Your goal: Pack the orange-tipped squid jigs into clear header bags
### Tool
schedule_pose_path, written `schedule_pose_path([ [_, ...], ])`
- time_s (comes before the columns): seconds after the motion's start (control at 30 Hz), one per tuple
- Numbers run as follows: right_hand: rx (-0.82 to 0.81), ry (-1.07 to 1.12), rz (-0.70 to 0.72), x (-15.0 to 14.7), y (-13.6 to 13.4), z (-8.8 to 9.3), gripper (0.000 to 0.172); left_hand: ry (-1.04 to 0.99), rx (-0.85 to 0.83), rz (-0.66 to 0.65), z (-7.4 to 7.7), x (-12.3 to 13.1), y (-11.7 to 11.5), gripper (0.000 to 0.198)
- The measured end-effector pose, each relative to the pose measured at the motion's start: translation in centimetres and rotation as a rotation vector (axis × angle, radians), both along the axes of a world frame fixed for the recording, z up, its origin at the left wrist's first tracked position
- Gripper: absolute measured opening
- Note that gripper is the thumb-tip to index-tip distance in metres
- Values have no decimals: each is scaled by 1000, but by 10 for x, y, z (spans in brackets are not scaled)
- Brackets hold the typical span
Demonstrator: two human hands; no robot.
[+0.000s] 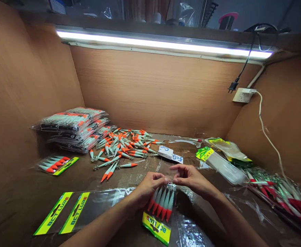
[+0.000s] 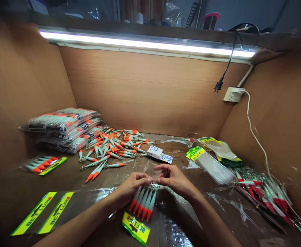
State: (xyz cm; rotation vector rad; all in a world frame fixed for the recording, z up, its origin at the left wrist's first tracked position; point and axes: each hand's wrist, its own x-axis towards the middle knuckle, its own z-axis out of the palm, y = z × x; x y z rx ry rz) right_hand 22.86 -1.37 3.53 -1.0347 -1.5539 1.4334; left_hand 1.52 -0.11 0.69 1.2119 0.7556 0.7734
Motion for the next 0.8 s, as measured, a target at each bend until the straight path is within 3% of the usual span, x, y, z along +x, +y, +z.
schedule_pose_path([
  [0.17, 101, -71, -47, -5, 0, 0, 50, 35, 31, 44, 0, -1, 2, 40],
  [0.3, 239, -262, -144, -7, -1, 1, 42, 8, 108, 84, 1, 2, 4, 44],
  [0.37, 406, -386, -250, -10, -5, 3, 43, -10, 145, 130, 1, 3, 5, 44],
  [0.47, 803, -548, -468, -20, -12, 4, 38, -23, 156, 204, 3, 5, 5, 46],
  [0.53, 981, -639, -458, -27, -16, 4, 32, -10, 225, 208, 6, 7, 3, 43],
  [0.63, 1023, -772, -388, -34, -18, 3, 29, 72, 384, 198, 10, 8, -4, 35],
  [0.8, 995, -947, -367, -32, -16, 1, 21, 277, 501, 233, 15, 8, -14, 33],
])
